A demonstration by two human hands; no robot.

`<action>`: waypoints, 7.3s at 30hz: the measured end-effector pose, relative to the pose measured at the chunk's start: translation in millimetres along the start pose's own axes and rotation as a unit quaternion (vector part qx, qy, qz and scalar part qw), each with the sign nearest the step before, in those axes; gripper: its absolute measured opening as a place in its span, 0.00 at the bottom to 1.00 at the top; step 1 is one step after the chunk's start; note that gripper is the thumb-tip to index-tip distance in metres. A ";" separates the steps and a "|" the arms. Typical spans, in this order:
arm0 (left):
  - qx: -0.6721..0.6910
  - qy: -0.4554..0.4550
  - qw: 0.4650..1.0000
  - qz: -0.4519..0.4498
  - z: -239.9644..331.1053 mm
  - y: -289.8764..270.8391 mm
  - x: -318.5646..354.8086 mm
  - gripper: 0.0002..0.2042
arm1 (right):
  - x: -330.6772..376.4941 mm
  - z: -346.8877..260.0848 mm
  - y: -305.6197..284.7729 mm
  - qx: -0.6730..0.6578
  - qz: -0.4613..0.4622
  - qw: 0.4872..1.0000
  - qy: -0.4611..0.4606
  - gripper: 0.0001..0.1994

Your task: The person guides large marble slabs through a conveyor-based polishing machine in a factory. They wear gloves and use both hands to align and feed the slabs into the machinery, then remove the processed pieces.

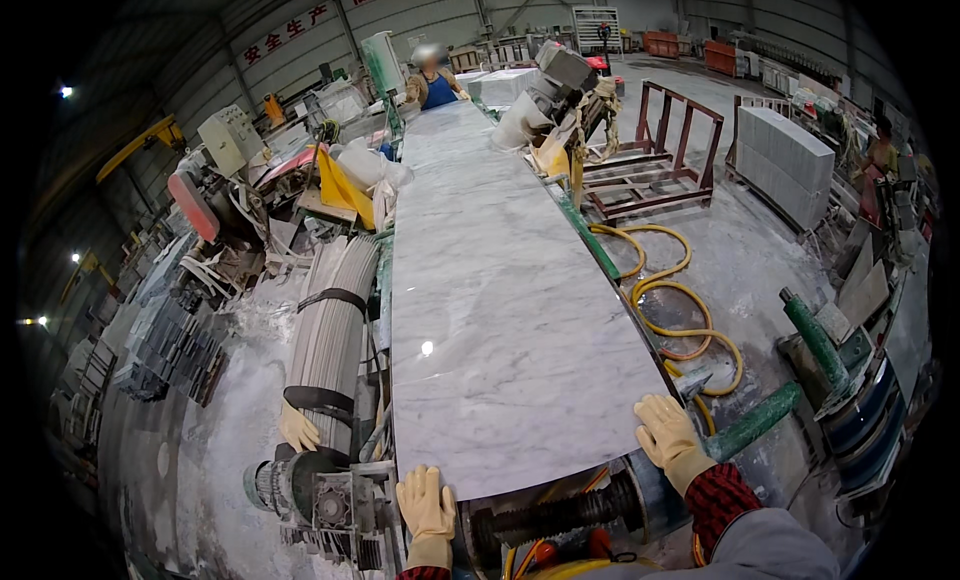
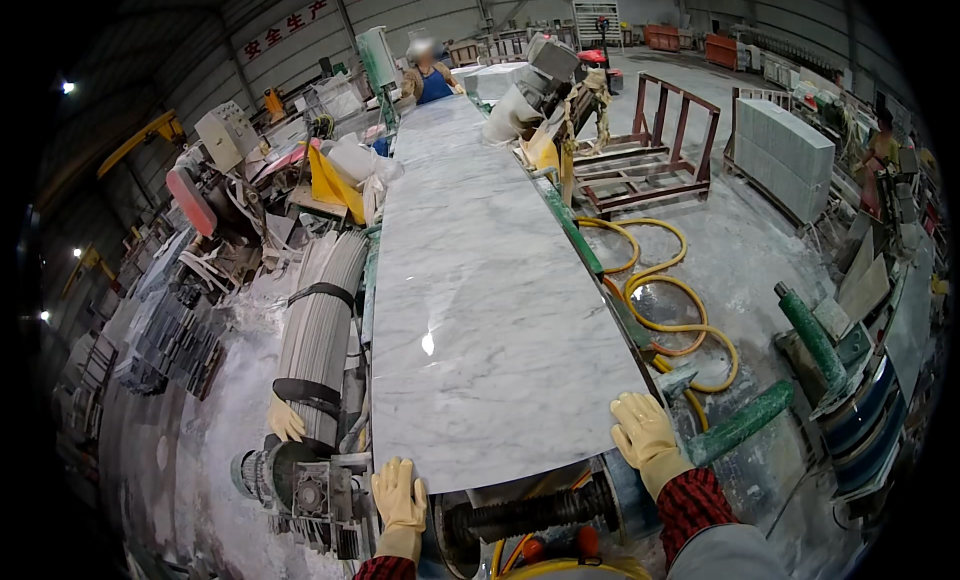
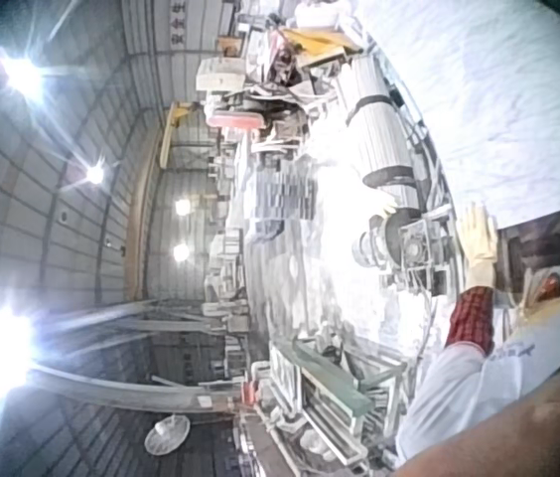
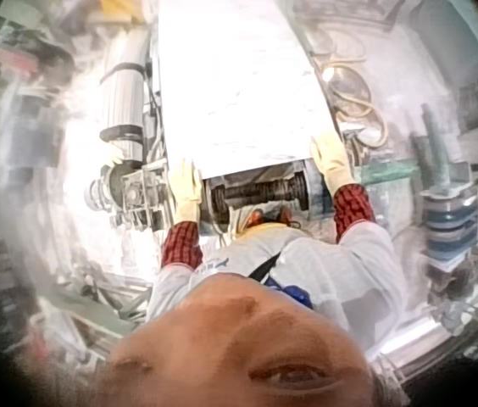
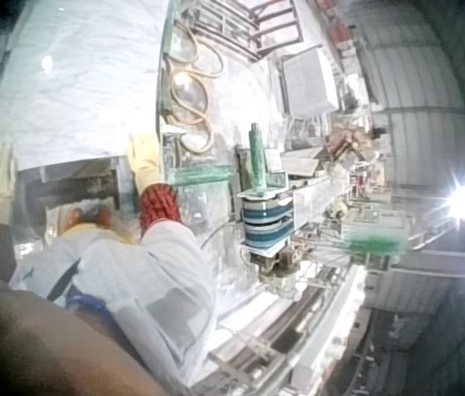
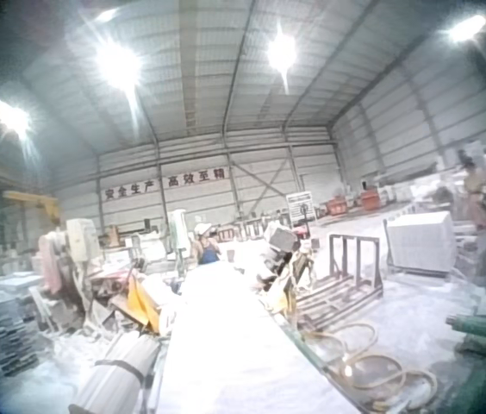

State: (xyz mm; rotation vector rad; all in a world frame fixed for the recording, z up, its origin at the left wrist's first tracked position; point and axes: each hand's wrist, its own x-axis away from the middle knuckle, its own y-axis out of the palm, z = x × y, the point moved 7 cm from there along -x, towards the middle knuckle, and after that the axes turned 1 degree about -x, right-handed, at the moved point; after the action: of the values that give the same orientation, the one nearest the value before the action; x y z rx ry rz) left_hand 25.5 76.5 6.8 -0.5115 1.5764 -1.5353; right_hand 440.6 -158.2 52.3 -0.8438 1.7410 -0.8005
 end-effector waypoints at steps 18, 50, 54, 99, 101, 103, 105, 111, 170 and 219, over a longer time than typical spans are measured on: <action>0.018 -0.006 1.000 0.000 -0.2 1.5 7.1 0.23 | 8.4 -2.8 -0.5 0.019 0.015 0.999 -0.026 0.20; 0.006 0.017 1.000 0.017 4.3 -6.3 17.3 0.20 | 23.0 6.7 7.7 -0.013 -0.028 0.999 0.017 0.20; -0.007 0.017 0.999 0.040 4.6 -7.6 20.2 0.19 | 26.0 3.1 8.7 0.019 -0.001 1.000 -0.005 0.21; 0.004 0.028 0.998 0.051 11.8 -22.6 35.8 0.19 | 33.9 -14.4 -13.5 0.004 0.051 0.998 -0.036 0.18; 0.013 0.021 0.999 0.037 12.7 -24.5 33.3 0.20 | 32.9 -15.9 -15.4 0.004 0.051 0.998 -0.034 0.18; 0.020 0.013 0.999 0.022 11.6 -24.3 38.8 0.20 | 36.8 -18.5 -16.4 0.009 0.054 0.998 -0.035 0.18; 0.015 0.018 0.999 0.038 11.0 -21.9 38.0 0.21 | 38.7 -18.0 -16.4 0.021 0.062 0.997 -0.040 0.18; 0.016 0.010 1.000 0.023 4.3 -9.9 44.3 0.22 | 41.8 -8.9 -9.2 0.001 0.033 0.999 -0.026 0.19; 0.036 0.013 0.999 0.037 10.1 -19.9 68.8 0.22 | 63.4 -22.0 -21.8 0.007 0.057 0.998 -0.015 0.21; -0.005 0.003 1.000 0.031 7.0 -11.8 93.8 0.23 | 78.7 -29.0 -28.8 0.014 0.046 0.999 -0.012 0.19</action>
State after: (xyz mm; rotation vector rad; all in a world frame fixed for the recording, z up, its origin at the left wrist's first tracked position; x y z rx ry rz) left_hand -23.8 -3.1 -8.1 -0.4609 1.5913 -1.4837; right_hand 397.8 -235.6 45.8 -0.7457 1.7318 -0.7480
